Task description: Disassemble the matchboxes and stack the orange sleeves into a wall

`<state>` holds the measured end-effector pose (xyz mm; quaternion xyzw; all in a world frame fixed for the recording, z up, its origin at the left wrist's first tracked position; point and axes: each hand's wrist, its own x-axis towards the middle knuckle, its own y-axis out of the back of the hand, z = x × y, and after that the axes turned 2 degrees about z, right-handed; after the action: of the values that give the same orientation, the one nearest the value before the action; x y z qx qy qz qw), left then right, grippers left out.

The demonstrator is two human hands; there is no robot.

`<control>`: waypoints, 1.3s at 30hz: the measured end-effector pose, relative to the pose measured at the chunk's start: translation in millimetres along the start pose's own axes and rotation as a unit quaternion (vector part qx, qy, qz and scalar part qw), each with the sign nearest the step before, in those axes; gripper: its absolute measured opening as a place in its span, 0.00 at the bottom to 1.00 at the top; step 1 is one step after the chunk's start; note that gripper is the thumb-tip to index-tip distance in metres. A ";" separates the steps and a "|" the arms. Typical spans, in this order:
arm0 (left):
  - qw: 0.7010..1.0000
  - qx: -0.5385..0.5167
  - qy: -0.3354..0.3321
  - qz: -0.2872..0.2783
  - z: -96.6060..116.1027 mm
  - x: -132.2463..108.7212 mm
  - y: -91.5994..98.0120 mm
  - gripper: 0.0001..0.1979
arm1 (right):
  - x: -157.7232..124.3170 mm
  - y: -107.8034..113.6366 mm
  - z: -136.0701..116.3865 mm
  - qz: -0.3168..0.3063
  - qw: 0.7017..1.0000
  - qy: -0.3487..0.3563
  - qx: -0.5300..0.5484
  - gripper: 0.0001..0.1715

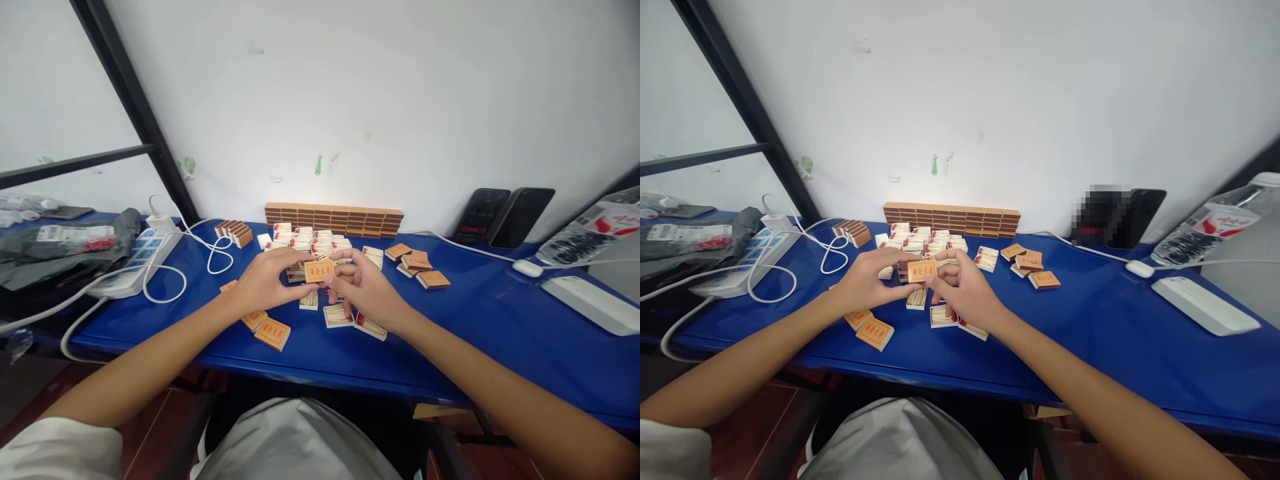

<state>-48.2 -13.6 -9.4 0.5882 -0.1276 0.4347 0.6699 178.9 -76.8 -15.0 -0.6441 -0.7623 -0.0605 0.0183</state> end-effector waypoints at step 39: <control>0.998 -0.013 -0.028 0.063 -9.7 0.6 -2.8 0.21 | 4.5 18.7 0.3 0.032 0.982 0.109 -0.151 0.27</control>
<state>-49.1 -4.4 -13.5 0.5824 -0.1889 0.4574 0.6450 196.5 -69.3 -13.5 -0.6528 -0.7169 -0.2447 0.0055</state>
